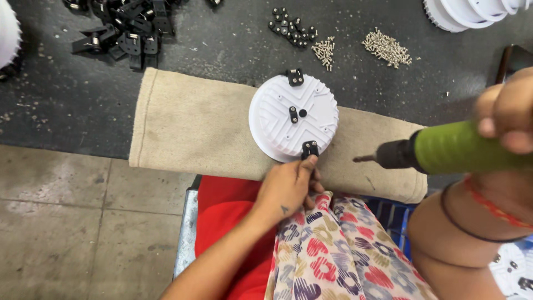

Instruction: The person assembles white circular light fixtures by attaching black plastic clips and screws using a green electric screwdriver. They place clips onto the fixture, insert screws, and tighten them repeatedly across multiple units.

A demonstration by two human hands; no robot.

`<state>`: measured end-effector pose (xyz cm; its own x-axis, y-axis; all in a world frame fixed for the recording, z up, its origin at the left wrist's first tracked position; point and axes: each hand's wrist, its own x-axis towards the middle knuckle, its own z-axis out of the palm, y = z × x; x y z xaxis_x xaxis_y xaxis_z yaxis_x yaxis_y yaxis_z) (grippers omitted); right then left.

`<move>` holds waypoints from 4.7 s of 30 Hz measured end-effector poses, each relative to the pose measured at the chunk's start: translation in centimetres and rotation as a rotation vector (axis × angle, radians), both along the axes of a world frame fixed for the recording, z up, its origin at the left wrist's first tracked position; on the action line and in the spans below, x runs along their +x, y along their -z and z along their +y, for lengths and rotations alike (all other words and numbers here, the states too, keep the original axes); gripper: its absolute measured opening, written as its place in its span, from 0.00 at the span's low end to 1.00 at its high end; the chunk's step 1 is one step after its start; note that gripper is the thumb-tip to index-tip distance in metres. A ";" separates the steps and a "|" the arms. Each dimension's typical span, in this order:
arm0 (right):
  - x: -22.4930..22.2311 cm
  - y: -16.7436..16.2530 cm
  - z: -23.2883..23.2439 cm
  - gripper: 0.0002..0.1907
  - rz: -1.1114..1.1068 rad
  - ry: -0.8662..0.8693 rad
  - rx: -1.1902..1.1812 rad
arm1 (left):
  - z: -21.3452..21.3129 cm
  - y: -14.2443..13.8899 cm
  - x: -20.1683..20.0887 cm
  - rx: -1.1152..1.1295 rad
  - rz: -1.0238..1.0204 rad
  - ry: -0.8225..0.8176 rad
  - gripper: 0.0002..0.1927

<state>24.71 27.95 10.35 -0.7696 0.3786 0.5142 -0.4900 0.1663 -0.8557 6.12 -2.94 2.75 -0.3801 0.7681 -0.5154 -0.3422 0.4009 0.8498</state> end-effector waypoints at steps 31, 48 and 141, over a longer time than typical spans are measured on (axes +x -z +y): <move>-10.3 -1.3 -11.1 0.48 0.085 -0.062 -0.113 | 0.0 -0.2 -0.6 0.010 0.008 0.019 0.27; -10.6 -1.2 -9.2 0.46 0.033 -0.201 -0.131 | 0.0 -0.2 -0.1 0.011 -0.038 -0.023 0.28; -8.2 14.1 -6.1 0.23 -0.180 0.392 -0.457 | -8.2 -11.7 -16.6 0.203 1.039 -0.168 0.18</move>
